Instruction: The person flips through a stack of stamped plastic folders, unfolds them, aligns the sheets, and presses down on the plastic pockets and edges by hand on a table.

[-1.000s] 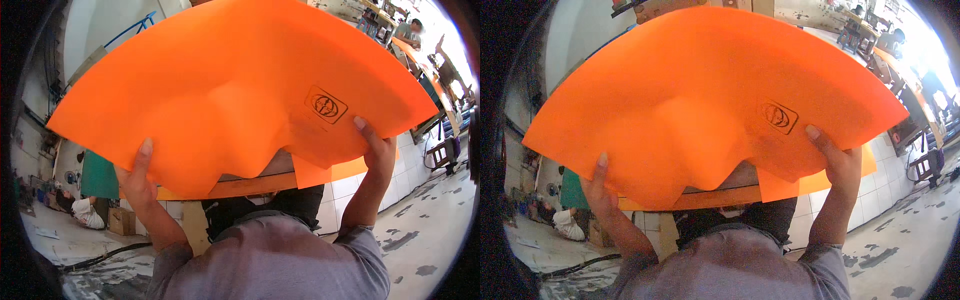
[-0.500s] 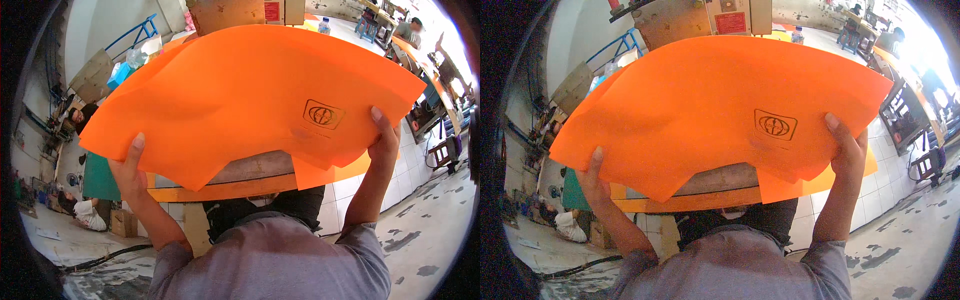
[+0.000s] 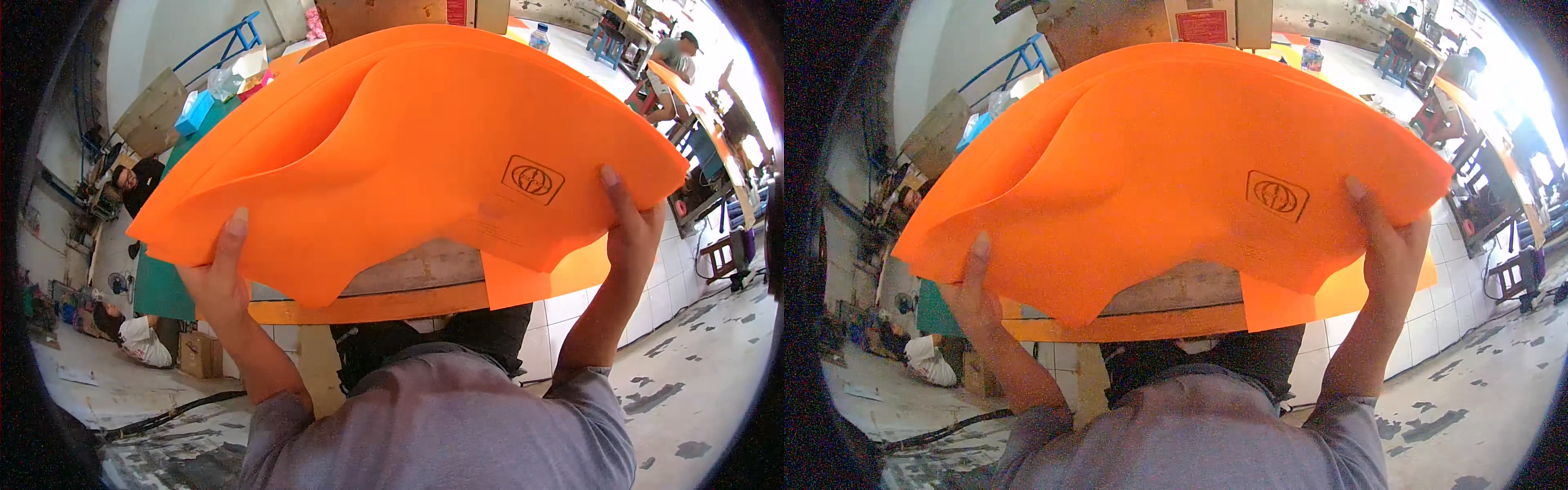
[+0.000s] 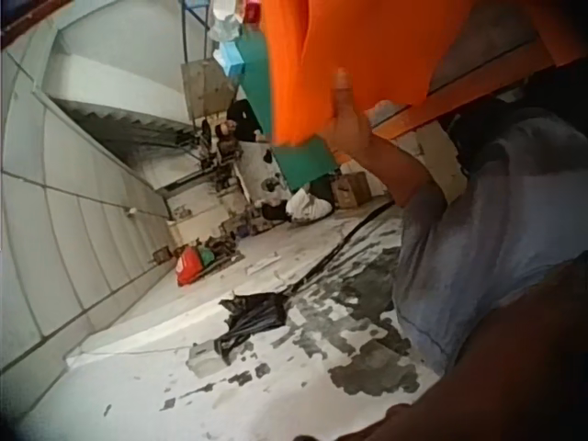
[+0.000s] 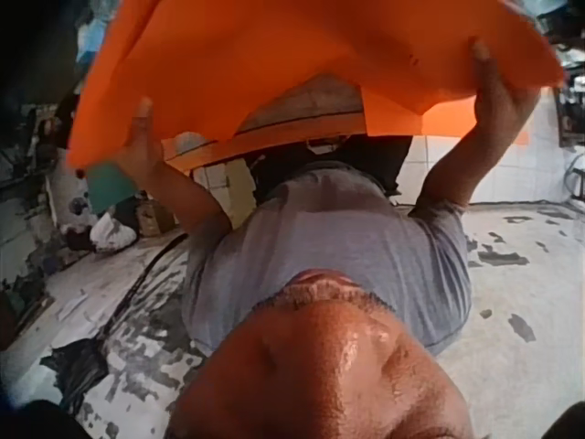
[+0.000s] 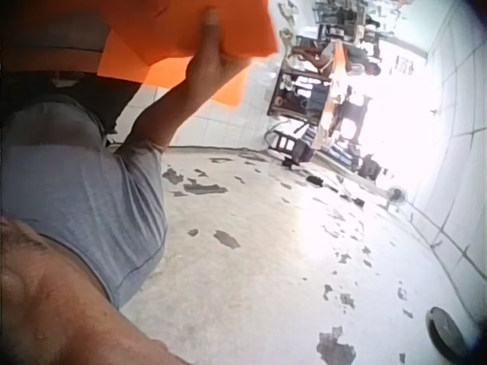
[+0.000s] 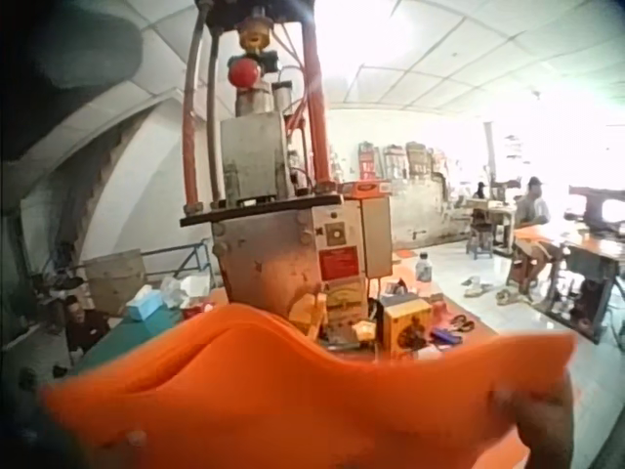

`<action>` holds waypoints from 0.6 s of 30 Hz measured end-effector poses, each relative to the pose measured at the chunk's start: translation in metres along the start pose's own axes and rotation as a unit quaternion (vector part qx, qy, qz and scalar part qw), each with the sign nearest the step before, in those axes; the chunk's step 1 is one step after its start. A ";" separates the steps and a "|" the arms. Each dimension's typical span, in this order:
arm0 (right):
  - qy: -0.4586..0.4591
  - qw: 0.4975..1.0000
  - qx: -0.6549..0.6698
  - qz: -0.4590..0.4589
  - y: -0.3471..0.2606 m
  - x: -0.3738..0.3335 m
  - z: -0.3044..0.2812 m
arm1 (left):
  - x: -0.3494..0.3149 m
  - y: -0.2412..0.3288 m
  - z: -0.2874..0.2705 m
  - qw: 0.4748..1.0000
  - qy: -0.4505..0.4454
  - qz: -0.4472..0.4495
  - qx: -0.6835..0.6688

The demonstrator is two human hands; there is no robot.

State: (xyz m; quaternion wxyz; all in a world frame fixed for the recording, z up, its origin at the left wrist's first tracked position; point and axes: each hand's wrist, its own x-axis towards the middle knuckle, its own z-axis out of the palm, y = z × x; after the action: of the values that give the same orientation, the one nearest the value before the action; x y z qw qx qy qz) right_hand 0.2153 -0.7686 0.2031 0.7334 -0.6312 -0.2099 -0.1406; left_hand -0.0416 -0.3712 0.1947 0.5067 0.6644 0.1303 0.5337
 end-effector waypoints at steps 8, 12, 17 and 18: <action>-0.016 0.998 0.036 -0.045 0.012 -0.005 -0.013 | -0.006 -0.014 -0.019 0.997 -0.008 0.057 0.042; 0.049 0.999 0.004 0.018 -0.001 -0.005 0.001 | 0.006 -0.004 -0.001 0.999 0.024 -0.029 -0.007; -0.057 0.997 -0.033 -0.041 0.004 -0.014 -0.018 | -0.007 -0.027 -0.026 0.999 -0.025 0.010 0.025; -0.001 1.000 0.015 0.002 0.003 -0.006 -0.009 | -0.004 -0.026 -0.026 0.999 -0.024 -0.006 0.024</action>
State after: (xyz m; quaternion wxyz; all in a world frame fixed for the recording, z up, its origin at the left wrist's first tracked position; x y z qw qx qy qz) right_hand 0.2124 -0.7769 0.1963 0.7428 -0.6207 -0.2115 -0.1349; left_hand -0.0559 -0.3481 0.1697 0.4971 0.6881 0.1346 0.5111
